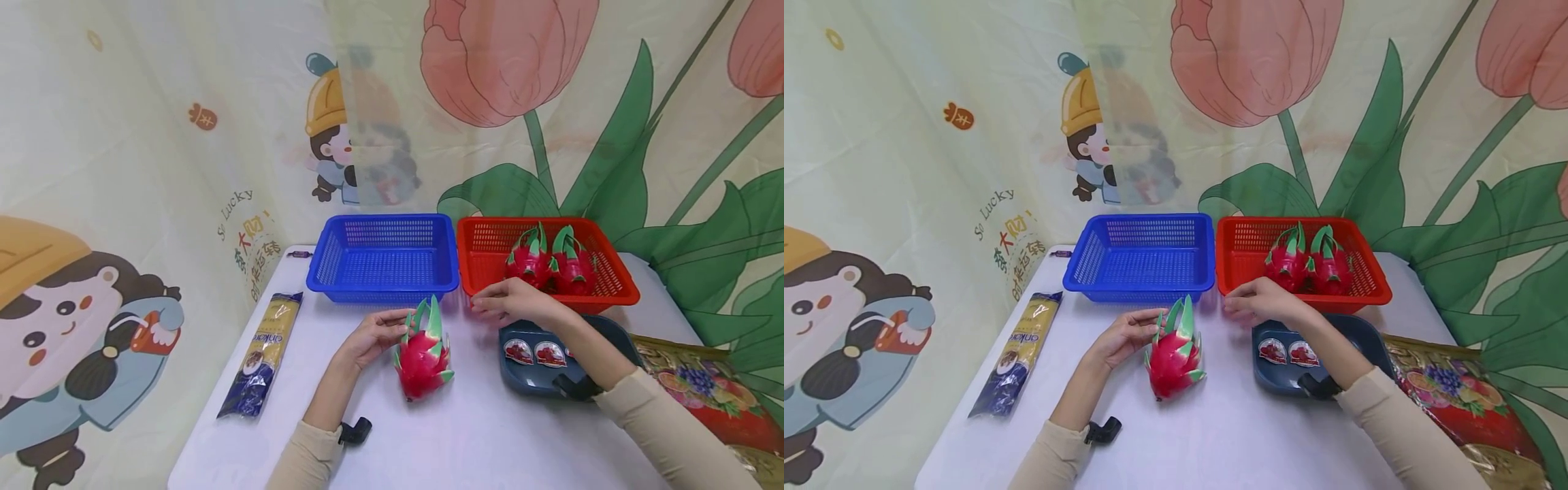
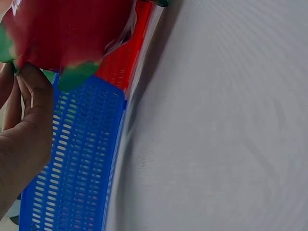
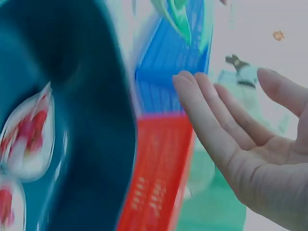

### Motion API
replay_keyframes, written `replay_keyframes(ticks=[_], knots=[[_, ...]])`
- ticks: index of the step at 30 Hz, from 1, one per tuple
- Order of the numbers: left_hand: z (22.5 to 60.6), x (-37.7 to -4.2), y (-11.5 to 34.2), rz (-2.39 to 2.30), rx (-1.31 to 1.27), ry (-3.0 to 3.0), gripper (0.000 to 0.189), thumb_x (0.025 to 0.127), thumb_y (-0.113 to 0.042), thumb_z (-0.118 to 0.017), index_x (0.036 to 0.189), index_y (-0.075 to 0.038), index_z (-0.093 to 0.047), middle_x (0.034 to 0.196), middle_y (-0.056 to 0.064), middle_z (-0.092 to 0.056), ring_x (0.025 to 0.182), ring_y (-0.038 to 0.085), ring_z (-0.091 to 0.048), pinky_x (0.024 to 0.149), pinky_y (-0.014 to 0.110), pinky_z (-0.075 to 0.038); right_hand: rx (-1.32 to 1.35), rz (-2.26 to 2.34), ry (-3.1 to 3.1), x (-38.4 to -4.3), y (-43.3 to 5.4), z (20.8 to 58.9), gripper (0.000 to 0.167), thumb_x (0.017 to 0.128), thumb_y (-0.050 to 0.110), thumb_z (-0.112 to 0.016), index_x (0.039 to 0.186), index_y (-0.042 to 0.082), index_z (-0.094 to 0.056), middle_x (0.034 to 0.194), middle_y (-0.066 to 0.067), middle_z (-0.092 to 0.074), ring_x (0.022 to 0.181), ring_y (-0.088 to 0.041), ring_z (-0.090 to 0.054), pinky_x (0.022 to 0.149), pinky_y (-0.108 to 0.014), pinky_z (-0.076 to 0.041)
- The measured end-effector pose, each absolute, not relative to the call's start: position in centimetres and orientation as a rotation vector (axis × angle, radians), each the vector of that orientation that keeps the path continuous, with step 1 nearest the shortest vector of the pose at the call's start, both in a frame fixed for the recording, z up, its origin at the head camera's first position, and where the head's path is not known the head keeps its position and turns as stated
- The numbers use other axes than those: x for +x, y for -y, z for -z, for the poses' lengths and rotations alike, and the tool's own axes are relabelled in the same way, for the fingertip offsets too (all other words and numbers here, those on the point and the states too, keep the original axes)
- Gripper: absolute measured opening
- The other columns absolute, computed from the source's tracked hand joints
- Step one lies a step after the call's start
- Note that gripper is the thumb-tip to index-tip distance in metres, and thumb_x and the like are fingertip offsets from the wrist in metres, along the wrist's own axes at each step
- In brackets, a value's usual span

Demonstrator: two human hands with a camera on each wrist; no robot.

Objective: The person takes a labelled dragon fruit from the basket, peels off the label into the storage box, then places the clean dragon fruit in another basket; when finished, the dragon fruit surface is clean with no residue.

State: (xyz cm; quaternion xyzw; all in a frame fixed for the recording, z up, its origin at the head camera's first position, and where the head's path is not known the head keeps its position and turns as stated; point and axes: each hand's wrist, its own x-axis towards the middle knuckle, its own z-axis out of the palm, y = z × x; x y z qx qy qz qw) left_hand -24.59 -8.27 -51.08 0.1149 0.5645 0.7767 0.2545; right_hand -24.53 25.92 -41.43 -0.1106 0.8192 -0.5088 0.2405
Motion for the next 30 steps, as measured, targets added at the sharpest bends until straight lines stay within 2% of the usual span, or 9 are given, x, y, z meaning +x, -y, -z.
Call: replay_keyframes(ticks=[5,7,11,14,16,20,26,30], knots=[[51.0,-24.5,8.3,-2.084,0.382,-1.535,0.047,0.096,0.007,-0.061,0.142,0.015,-0.053,0.104,0.004,-0.078,0.094,0.014,-0.075,0.092,0.031,-0.060,-0.260,1.462,-2.139,-26.1,-21.8,42.7,0.052,0.103,0.027,-0.068,0.141,-0.008,-0.059,0.129,-0.025,-0.069,0.118,-0.044,-0.068,0.095,-0.051,-0.060],[51.0,-24.5,8.3,-2.078,0.381,-1.535,0.045,0.096,0.006,-0.062,0.140,0.012,-0.057,0.103,0.003,-0.078,0.093,0.014,-0.075,0.092,0.030,-0.060,-0.225,1.480,-2.107,-26.4,-20.3,43.2,0.053,0.103,0.029,-0.068,0.140,-0.008,-0.060,0.128,-0.025,-0.070,0.116,-0.043,-0.069,0.095,-0.051,-0.060],[51.1,-24.5,8.4,-2.070,0.386,-1.525,0.043,0.095,0.004,-0.063,0.138,0.010,-0.061,0.104,0.003,-0.078,0.093,0.015,-0.075,0.095,0.031,-0.060,-0.173,1.455,-2.107,-26.7,-17.9,44.2,0.053,0.102,0.034,-0.069,0.134,-0.008,-0.065,0.111,-0.018,-0.076,0.102,-0.037,-0.075,0.088,-0.050,-0.063],[51.0,-24.5,8.4,-2.058,0.406,-1.522,0.046,0.095,0.003,-0.064,0.139,0.013,-0.057,0.105,0.003,-0.078,0.095,0.015,-0.075,0.095,0.031,-0.059,-0.155,1.409,-2.139,-26.8,-16.9,44.6,0.050,0.101,0.036,-0.069,0.125,-0.008,-0.069,0.096,-0.011,-0.077,0.092,-0.031,-0.077,0.080,-0.046,-0.065],[51.0,-24.5,8.4,-2.054,0.412,-1.526,0.046,0.095,0.003,-0.064,0.140,0.014,-0.056,0.107,0.002,-0.078,0.096,0.015,-0.075,0.095,0.030,-0.059,-0.144,1.397,-2.154,-26.8,-16.6,44.9,0.047,0.101,0.034,-0.069,0.121,-0.009,-0.070,0.092,-0.010,-0.076,0.089,-0.030,-0.077,0.076,-0.043,-0.066],[51.0,-24.5,8.2,-2.054,0.405,-1.535,0.044,0.095,0.002,-0.065,0.139,0.011,-0.059,0.111,0.006,-0.078,0.098,0.015,-0.074,0.094,0.030,-0.060,-0.115,1.402,-2.166,-26.8,-16.6,45.1,0.041,0.103,0.028,-0.066,0.118,-0.010,-0.070,0.092,-0.013,-0.076,0.088,-0.033,-0.078,0.074,-0.043,-0.066],[50.8,-24.4,8.0,-2.052,0.437,-1.521,0.045,0.096,0.000,-0.064,0.138,0.011,-0.060,0.129,0.023,-0.070,0.108,0.019,-0.073,0.099,0.035,-0.059,-0.063,1.474,-2.149,-26.7,-17.0,45.3,0.034,0.104,0.021,-0.063,0.120,-0.009,-0.069,0.097,-0.016,-0.076,0.086,-0.032,-0.077,0.074,-0.046,-0.066],[50.8,-24.3,8.1,-2.058,0.427,-1.536,0.043,0.096,-0.002,-0.064,0.138,0.008,-0.061,0.125,0.016,-0.073,0.111,0.021,-0.072,0.100,0.040,-0.058,-0.044,1.537,-2.094,-26.6,-17.6,45.6,0.033,0.104,0.019,-0.062,0.121,-0.008,-0.069,0.099,-0.019,-0.076,0.085,-0.032,-0.078,0.075,-0.045,-0.066]])
